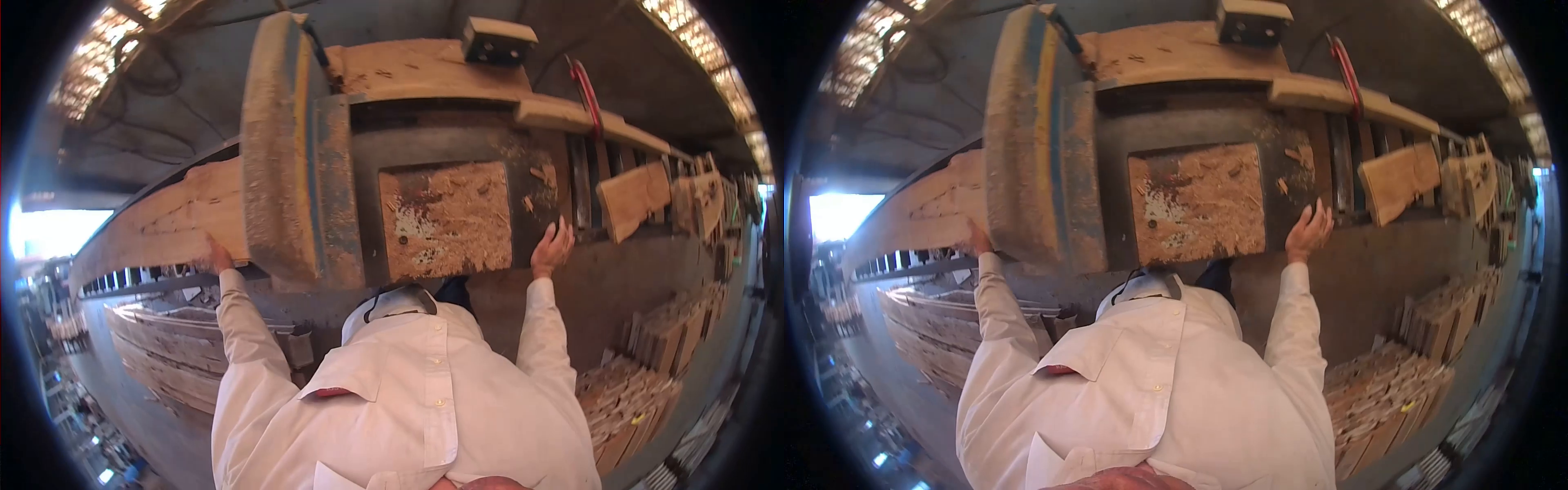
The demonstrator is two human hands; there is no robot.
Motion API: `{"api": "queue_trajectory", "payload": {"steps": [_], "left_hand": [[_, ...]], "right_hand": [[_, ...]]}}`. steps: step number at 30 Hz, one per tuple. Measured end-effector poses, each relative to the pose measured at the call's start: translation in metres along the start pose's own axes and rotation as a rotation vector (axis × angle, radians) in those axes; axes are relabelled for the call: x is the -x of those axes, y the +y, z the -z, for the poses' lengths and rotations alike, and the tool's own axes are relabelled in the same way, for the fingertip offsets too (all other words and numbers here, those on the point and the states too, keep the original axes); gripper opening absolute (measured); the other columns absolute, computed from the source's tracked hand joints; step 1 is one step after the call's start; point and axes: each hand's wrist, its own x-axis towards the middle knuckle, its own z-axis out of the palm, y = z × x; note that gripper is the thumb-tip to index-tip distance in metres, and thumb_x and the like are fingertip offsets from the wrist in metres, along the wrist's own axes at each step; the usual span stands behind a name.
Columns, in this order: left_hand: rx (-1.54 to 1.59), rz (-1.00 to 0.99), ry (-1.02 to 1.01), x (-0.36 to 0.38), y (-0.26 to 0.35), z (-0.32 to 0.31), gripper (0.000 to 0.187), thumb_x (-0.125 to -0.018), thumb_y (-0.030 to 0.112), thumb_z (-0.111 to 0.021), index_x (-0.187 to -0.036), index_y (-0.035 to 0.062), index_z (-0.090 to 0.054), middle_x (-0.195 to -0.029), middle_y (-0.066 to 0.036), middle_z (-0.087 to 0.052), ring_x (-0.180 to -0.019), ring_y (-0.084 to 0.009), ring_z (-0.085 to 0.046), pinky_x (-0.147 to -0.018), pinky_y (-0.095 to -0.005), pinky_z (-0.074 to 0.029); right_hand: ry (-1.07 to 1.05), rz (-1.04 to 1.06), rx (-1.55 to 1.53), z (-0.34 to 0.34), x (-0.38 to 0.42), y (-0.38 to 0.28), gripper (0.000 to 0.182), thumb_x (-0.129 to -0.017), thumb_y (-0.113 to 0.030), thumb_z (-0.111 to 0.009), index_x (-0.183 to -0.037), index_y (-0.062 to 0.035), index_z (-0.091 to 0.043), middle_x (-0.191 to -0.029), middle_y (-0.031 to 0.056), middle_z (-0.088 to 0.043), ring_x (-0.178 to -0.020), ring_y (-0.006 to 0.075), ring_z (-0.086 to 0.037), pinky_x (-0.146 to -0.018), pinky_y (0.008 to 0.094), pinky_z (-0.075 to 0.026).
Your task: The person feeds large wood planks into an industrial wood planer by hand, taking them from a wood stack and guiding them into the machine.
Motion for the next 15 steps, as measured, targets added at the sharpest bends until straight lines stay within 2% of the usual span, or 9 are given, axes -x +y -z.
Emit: {"api": "queue_trajectory", "payload": {"steps": [1, 4, 8, 11, 14, 15], "left_hand": [[-0.040, -0.014, 0.053, 0.000, 0.003, -0.005, 0.117, -0.089, 0.074, -0.054, -0.151, -0.0177, -0.016, -0.158, -0.038, -0.018, -0.149, -0.0470, -0.021, -0.124, -0.0472, -0.019], [-0.169, -0.017, 0.009, -0.013, -0.013, -0.013, 0.119, -0.089, 0.076, -0.051, -0.151, -0.0183, -0.015, -0.158, -0.039, -0.017, -0.149, -0.0478, -0.019, -0.124, -0.0485, -0.019], [-0.196, -0.006, 0.089, -0.005, -0.016, -0.020, 0.118, -0.087, 0.078, -0.051, -0.154, -0.0124, -0.016, -0.158, -0.039, -0.018, -0.149, -0.0504, -0.018, -0.122, -0.0503, -0.022], [-0.206, 0.002, 0.067, 0.007, 0.000, -0.009, 0.117, -0.086, 0.078, -0.052, -0.154, -0.0105, -0.016, -0.157, -0.039, -0.019, -0.148, -0.0507, -0.020, -0.121, -0.0513, -0.024], [-0.135, 0.097, 0.027, 0.015, 0.019, 0.003, 0.115, -0.087, 0.076, -0.052, -0.155, -0.0096, -0.014, -0.156, -0.040, -0.020, -0.146, -0.0510, -0.024, -0.120, -0.0517, -0.026], [-0.107, 0.164, -0.046, 0.020, 0.034, 0.016, 0.112, -0.088, 0.072, -0.055, -0.155, -0.0086, -0.014, -0.155, -0.041, -0.022, -0.144, -0.0514, -0.028, -0.119, -0.0510, -0.029]], "right_hand": [[0.000, 0.000, 0.005, 0.000, -0.001, 0.000, 0.045, -0.105, -0.036, -0.045, -0.136, -0.0057, -0.058, -0.138, 0.0150, -0.060, -0.138, 0.0338, -0.045, -0.119, 0.0481, -0.026], [-0.008, -0.011, 0.028, -0.003, 0.000, 0.004, 0.046, -0.105, -0.036, -0.044, -0.136, -0.0058, -0.058, -0.138, 0.0155, -0.060, -0.138, 0.0347, -0.044, -0.119, 0.0484, -0.026], [-0.020, -0.013, 0.040, -0.003, 0.001, 0.007, 0.049, -0.106, -0.040, -0.042, -0.137, -0.0061, -0.058, -0.141, 0.0161, -0.058, -0.139, 0.0359, -0.043, -0.118, 0.0494, -0.028], [-0.032, -0.041, 0.037, -0.006, 0.002, 0.007, 0.052, -0.106, -0.043, -0.040, -0.139, -0.0064, -0.057, -0.143, 0.0157, -0.056, -0.140, 0.0360, -0.042, -0.118, 0.0496, -0.029], [-0.057, -0.057, 0.019, -0.002, 0.003, 0.004, 0.055, -0.106, -0.046, -0.038, -0.140, -0.0068, -0.056, -0.145, 0.0163, -0.054, -0.141, 0.0360, -0.040, -0.118, 0.0497, -0.028], [-0.066, -0.053, 0.009, -0.003, 0.003, 0.007, 0.055, -0.106, -0.046, -0.038, -0.140, -0.0070, -0.056, -0.146, 0.0168, -0.054, -0.142, 0.0359, -0.039, -0.118, 0.0497, -0.028]]}}
